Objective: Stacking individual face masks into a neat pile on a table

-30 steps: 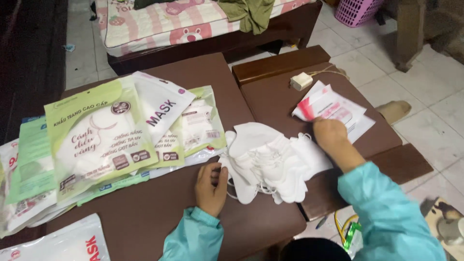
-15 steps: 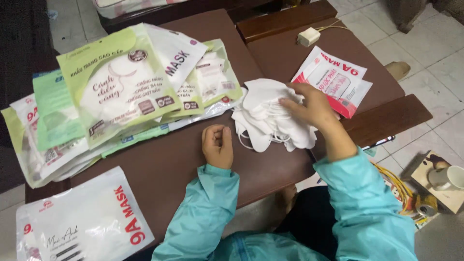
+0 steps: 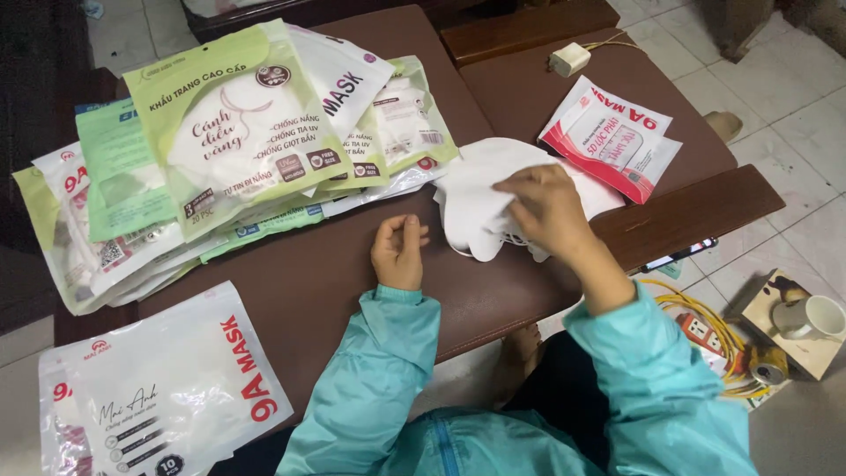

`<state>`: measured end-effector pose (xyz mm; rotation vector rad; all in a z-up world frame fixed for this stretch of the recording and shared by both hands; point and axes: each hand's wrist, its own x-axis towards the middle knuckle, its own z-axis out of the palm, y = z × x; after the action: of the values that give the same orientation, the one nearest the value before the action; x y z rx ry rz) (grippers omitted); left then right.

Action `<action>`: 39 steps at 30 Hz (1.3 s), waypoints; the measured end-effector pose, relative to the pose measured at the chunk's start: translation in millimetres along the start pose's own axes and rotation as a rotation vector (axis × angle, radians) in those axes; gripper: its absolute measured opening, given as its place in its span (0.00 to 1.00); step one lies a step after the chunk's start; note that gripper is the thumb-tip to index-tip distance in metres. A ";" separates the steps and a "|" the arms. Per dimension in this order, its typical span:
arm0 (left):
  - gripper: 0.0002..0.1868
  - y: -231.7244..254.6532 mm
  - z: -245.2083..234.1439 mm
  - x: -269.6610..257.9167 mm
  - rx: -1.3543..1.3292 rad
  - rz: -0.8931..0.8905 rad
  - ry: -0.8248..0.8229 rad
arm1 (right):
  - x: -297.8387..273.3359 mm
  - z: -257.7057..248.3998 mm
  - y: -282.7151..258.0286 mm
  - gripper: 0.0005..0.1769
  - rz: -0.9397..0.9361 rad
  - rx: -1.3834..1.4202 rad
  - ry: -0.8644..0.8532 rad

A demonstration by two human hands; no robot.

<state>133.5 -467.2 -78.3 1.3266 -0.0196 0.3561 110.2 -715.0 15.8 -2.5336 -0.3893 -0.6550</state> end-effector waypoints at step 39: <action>0.20 64.5 1.6 -13.5 0.258 0.270 -0.199 | 29.2 10.9 62.2 0.40 0.680 0.067 -0.117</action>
<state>103.9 -459.4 -19.8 1.6161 -0.3316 0.4652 162.7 -757.2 -1.5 -2.4192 0.4006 -0.2246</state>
